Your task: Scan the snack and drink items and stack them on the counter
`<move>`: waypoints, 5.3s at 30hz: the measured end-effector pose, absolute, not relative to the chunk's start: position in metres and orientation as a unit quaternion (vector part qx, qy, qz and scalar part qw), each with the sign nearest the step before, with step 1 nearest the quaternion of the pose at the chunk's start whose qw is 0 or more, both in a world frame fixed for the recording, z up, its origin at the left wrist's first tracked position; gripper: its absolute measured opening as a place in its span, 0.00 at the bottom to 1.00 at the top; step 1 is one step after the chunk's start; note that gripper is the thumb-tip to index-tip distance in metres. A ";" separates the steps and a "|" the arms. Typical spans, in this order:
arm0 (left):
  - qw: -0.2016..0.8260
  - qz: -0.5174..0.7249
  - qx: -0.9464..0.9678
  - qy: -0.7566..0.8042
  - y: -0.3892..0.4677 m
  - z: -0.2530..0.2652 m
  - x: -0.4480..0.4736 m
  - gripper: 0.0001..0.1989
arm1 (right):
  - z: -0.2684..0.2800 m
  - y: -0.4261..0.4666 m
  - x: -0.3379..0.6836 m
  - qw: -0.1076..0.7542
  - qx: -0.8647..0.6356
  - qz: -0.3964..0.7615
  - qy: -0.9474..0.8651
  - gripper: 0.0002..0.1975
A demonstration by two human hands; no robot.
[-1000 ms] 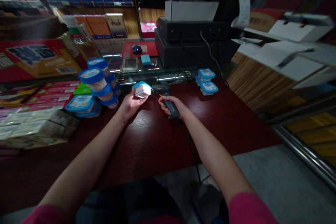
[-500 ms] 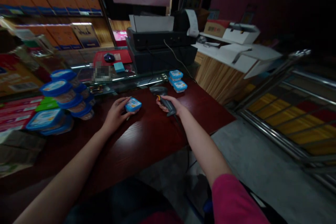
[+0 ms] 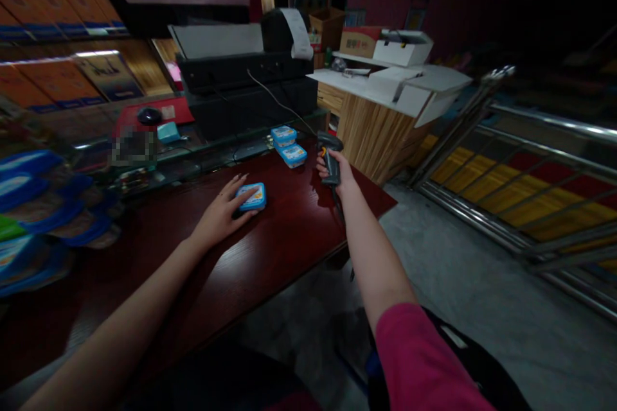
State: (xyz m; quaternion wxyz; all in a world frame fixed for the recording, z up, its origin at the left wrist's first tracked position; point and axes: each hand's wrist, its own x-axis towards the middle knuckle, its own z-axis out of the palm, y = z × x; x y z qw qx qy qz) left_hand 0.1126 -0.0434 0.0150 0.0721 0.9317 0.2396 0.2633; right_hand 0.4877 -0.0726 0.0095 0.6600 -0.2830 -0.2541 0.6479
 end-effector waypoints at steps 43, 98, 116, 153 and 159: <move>0.018 0.337 0.886 0.320 -0.029 0.012 0.157 0.26 | 0.030 -0.090 0.475 0.680 -0.315 0.586 -0.307 0.12; 0.465 0.635 0.471 0.398 -0.114 0.006 -0.152 0.17 | 0.013 -0.092 0.095 0.285 -0.176 0.858 -0.389 0.10; 0.184 0.547 0.692 0.433 -0.128 0.016 -0.139 0.16 | 0.014 -0.082 0.118 0.332 -0.207 0.842 -0.371 0.09; 0.374 0.528 0.701 0.299 0.049 0.061 0.215 0.28 | 0.013 -0.100 0.433 0.688 -0.158 0.654 -0.271 0.10; 0.291 0.524 0.723 0.344 0.083 0.054 0.280 0.23 | 0.010 -0.097 0.434 0.694 -0.122 0.661 -0.256 0.09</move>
